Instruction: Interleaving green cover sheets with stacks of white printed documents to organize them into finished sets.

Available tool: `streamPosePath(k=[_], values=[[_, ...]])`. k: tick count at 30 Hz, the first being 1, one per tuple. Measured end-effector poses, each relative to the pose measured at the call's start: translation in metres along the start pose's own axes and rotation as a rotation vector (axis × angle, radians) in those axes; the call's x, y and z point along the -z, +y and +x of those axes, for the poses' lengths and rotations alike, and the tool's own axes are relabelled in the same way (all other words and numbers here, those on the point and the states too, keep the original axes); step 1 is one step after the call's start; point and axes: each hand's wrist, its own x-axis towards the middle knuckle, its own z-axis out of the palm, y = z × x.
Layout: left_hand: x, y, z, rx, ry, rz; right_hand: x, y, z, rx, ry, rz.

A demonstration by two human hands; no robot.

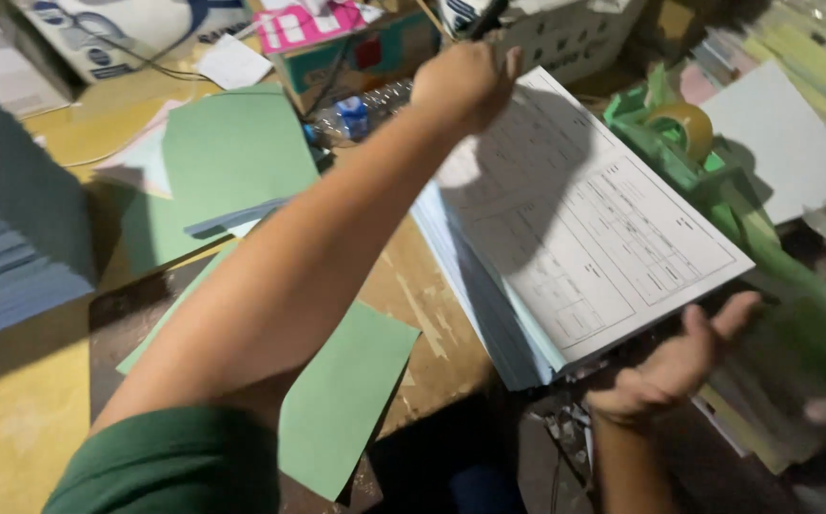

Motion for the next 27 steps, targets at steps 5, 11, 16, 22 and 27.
streamPosePath(k=[5, 11, 16, 22, 27], values=[[-0.065, -0.032, 0.071, 0.197, -0.565, 0.237, -0.004, 0.001, -0.001, -0.022, -0.064, 0.005], [-0.029, 0.006, 0.029, 0.366, -0.399, 0.188, -0.007, 0.012, 0.006, -0.008, -0.252, 0.017], [-0.044, -0.02, 0.048, 0.286, -0.388, 0.111, -0.003, -0.025, 0.034, -0.03, -0.44, -0.138], [-0.012, 0.001, 0.005, 0.194, -0.137, -0.104, 0.013, 0.014, 0.019, -0.133, -0.309, -0.1], [0.024, 0.063, -0.141, -0.091, 0.487, -0.629, 0.034, 0.069, 0.092, -0.225, 0.097, 0.175]])
